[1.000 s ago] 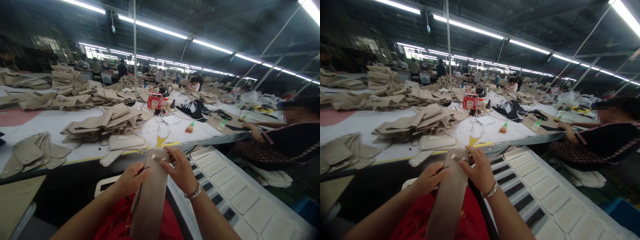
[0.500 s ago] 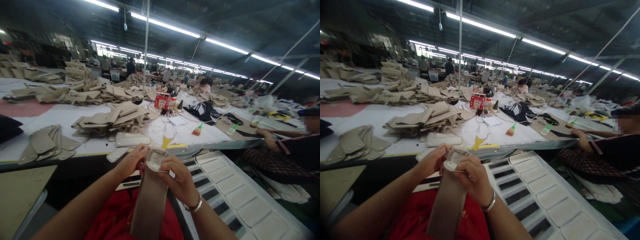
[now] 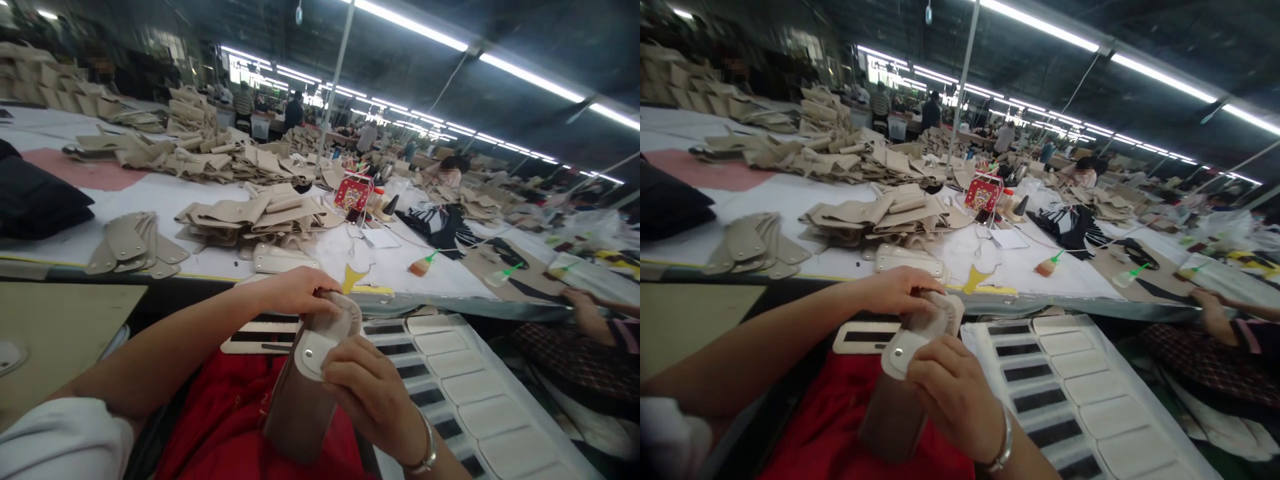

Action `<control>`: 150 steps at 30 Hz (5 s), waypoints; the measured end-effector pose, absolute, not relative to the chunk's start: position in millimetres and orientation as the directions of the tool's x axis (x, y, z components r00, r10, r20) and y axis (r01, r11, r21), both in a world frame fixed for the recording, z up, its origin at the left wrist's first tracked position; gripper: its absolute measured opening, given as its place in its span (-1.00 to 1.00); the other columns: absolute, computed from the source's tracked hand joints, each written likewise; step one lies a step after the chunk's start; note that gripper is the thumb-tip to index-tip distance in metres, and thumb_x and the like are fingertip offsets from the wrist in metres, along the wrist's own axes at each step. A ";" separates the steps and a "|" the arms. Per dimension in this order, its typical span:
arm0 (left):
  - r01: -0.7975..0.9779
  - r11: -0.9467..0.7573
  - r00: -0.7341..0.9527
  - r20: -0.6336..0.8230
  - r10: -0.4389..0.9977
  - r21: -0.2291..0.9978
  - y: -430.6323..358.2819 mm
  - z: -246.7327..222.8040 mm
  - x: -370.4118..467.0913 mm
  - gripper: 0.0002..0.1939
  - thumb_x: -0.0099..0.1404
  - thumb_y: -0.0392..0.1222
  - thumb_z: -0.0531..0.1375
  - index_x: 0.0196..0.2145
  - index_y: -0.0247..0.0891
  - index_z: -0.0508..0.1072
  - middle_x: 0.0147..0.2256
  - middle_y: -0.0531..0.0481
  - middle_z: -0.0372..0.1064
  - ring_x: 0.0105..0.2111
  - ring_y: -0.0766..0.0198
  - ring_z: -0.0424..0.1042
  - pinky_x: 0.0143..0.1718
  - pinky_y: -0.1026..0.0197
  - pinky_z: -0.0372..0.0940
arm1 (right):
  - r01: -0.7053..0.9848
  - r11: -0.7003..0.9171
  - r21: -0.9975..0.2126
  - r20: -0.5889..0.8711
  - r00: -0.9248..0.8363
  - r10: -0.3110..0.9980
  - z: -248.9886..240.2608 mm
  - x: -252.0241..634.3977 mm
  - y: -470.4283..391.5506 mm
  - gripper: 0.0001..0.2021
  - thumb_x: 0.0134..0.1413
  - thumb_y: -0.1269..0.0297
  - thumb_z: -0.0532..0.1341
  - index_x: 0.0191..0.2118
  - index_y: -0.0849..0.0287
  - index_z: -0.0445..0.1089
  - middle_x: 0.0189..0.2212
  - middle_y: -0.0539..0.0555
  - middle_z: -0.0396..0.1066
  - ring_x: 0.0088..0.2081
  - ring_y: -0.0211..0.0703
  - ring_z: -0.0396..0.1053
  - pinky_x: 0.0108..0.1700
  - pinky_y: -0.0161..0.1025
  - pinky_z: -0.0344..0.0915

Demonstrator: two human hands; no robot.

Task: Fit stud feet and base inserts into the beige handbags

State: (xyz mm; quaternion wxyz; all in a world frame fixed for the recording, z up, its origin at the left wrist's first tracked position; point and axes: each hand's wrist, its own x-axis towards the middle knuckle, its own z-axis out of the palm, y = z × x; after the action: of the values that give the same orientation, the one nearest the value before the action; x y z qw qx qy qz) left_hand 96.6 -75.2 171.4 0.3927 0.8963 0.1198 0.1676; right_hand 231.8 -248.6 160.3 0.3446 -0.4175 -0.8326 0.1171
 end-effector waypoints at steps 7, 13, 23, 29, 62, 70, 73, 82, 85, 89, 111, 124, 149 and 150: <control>0.112 -0.686 0.891 0.233 0.390 0.719 -78.1 158.7 93.5 -0.64 0.16 -0.01 0.17 -0.15 -0.25 0.48 -0.26 -0.01 0.43 -0.25 0.21 0.35 -0.20 0.30 0.16 | 0.474 0.650 -0.594 0.422 -0.505 0.753 161.3 232.4 -244.8 -0.94 0.10 0.43 0.15 -0.29 0.15 0.30 -0.36 0.07 0.37 -0.32 -0.24 0.28 -0.25 -0.27 0.21; 0.167 -0.644 0.847 0.226 0.481 0.746 -76.9 146.8 93.2 -0.64 0.18 -0.02 0.14 -0.16 -0.28 0.48 -0.25 -0.02 0.43 -0.23 0.20 0.35 -0.20 0.28 0.18 | 0.304 0.644 -0.702 0.326 -0.666 0.671 165.9 222.5 -251.6 -0.94 0.10 0.37 0.19 -0.28 0.13 0.30 -0.37 0.05 0.39 -0.32 -0.27 0.32 -0.23 -0.34 0.27; 0.027 -0.109 0.792 0.045 0.608 0.994 -82.5 123.7 90.3 -0.29 0.24 0.30 -0.17 -0.03 -0.33 0.40 -0.32 -0.07 0.38 -0.41 0.28 0.31 -0.48 0.31 0.20 | 0.823 0.440 -0.359 0.395 -0.293 0.871 165.9 247.7 -237.5 -0.68 0.09 0.33 0.18 -0.01 0.14 0.21 -0.14 0.15 0.37 -0.10 -0.11 0.34 -0.08 -0.20 0.31; -0.125 -0.235 0.752 0.247 0.611 0.964 -103.3 110.1 76.9 -0.24 0.16 0.30 -0.01 0.14 -0.31 0.19 -0.01 -0.22 0.24 -0.14 0.10 0.30 -0.34 0.22 0.29 | 0.757 0.347 -0.554 0.304 -0.204 0.931 161.6 249.1 -223.1 -0.83 0.15 0.29 0.13 -0.15 0.10 0.39 -0.31 0.04 0.46 -0.31 -0.19 0.42 -0.28 -0.31 0.34; 0.232 -0.353 0.759 0.058 0.649 0.907 -154.2 73.9 33.8 -0.57 -0.02 -0.08 0.29 -0.18 -0.26 0.35 -0.23 -0.03 0.40 -0.25 0.14 0.37 -0.29 0.25 0.23 | 0.755 0.453 -0.475 0.112 -0.459 0.881 167.5 209.1 -217.9 -0.72 -0.02 0.49 0.18 -0.14 0.12 0.39 -0.21 0.09 0.42 -0.23 -0.16 0.37 -0.19 -0.29 0.29; 0.177 -0.373 0.794 0.091 0.601 0.911 -155.6 72.7 33.4 -0.76 0.06 -0.19 0.20 -0.27 -0.29 0.35 -0.35 0.02 0.38 -0.36 0.24 0.36 -0.40 0.33 0.18 | 0.545 0.596 -0.590 0.048 -0.713 0.699 169.4 215.0 -207.6 -0.81 0.08 0.30 0.19 -0.16 0.13 0.42 -0.27 0.09 0.42 -0.28 -0.19 0.34 -0.24 -0.31 0.26; 0.208 -0.398 0.760 0.108 0.640 0.893 -156.4 75.4 37.8 -0.75 0.11 -0.11 0.18 -0.26 -0.29 0.36 -0.34 0.00 0.39 -0.36 0.23 0.36 -0.39 0.31 0.18 | 0.515 0.584 -0.628 0.114 -0.681 0.723 165.0 222.3 -205.8 -0.78 0.11 0.37 0.15 -0.11 0.11 0.40 -0.23 0.09 0.41 -0.23 -0.20 0.36 -0.20 -0.31 0.28; 0.348 -0.509 0.725 0.119 0.678 0.787 -154.4 86.1 50.4 -0.70 0.26 0.03 0.03 -0.36 -0.25 0.39 -0.43 0.02 0.40 -0.44 0.27 0.34 -0.42 0.30 0.12 | 0.702 0.430 -0.568 0.318 -0.295 0.901 149.6 224.9 -209.5 -0.85 0.14 0.36 0.13 -0.22 0.08 0.43 -0.26 0.03 0.43 -0.27 -0.23 0.40 -0.25 -0.33 0.33; 0.334 -0.547 0.750 0.135 0.647 0.767 -152.1 87.2 51.3 -0.69 0.29 -0.01 -0.01 -0.42 -0.26 0.37 -0.47 0.03 0.37 -0.47 0.30 0.31 -0.45 0.31 0.08 | 0.718 0.443 -0.537 0.365 -0.275 0.889 146.0 224.3 -210.3 -0.86 0.11 0.38 0.17 -0.22 0.07 0.41 -0.27 0.01 0.42 -0.26 -0.25 0.39 -0.24 -0.32 0.33; 0.314 -0.533 0.760 0.129 0.637 0.786 -149.6 84.1 51.6 -0.64 0.29 0.01 -0.03 -0.50 -0.28 0.34 -0.54 0.05 0.29 -0.53 0.34 0.23 -0.49 0.33 0.02 | 0.797 0.393 -0.458 0.479 -0.151 0.865 144.0 224.0 -212.2 -0.87 0.05 0.38 0.22 -0.23 0.08 0.37 -0.29 0.00 0.40 -0.24 -0.23 0.36 -0.18 -0.28 0.31; 0.196 -0.456 0.724 0.185 0.664 0.868 -135.1 100.7 58.1 -0.66 0.27 0.04 -0.01 -0.41 -0.31 0.30 -0.49 0.07 0.22 -0.49 0.35 0.16 -0.49 0.31 0.02 | 0.657 0.221 -0.721 0.544 0.339 0.768 137.6 222.6 -187.2 -0.85 0.07 0.24 0.17 -0.43 0.20 0.28 -0.17 0.11 0.35 -0.16 -0.14 0.31 -0.11 -0.17 0.20; 0.246 -0.575 0.759 0.214 0.615 0.780 -123.8 110.7 69.4 -0.62 0.35 -0.04 -0.13 -0.46 -0.28 0.30 -0.50 0.02 0.31 -0.52 0.32 0.22 -0.47 0.28 0.05 | 0.633 0.242 -0.735 0.544 0.338 0.768 135.5 222.4 -183.5 -0.86 0.07 0.26 0.18 -0.43 0.20 0.28 -0.18 0.10 0.34 -0.15 -0.16 0.30 -0.12 -0.20 0.19; -0.003 -0.271 0.706 0.193 0.681 0.963 -110.9 110.2 79.3 -0.62 0.33 0.03 -0.07 -0.31 -0.33 0.35 -0.47 0.05 0.26 -0.49 0.36 0.19 -0.50 0.33 0.10 | 0.257 0.383 -0.887 0.460 0.451 0.765 123.4 219.2 -177.9 -0.70 -0.03 0.28 0.26 -0.22 0.13 0.12 -0.13 0.12 0.26 -0.08 -0.15 0.28 -0.04 -0.12 0.25; -0.007 -0.218 0.703 0.160 0.693 0.976 -111.0 108.3 79.6 -0.60 0.32 0.06 -0.06 -0.29 -0.33 0.36 -0.47 0.04 0.26 -0.50 0.36 0.19 -0.52 0.34 0.09 | 0.226 0.387 -0.894 0.448 0.459 0.767 120.5 220.3 -178.6 -0.70 -0.03 0.26 0.26 -0.23 0.13 0.11 -0.14 0.11 0.25 -0.08 -0.15 0.28 -0.05 -0.13 0.26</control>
State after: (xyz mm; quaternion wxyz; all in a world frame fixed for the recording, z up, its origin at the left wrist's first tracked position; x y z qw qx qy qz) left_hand 79.6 -111.0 108.3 0.5780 0.7194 0.2384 0.3026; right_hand 220.3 -178.6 120.5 0.6802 -0.5165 -0.4806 0.1989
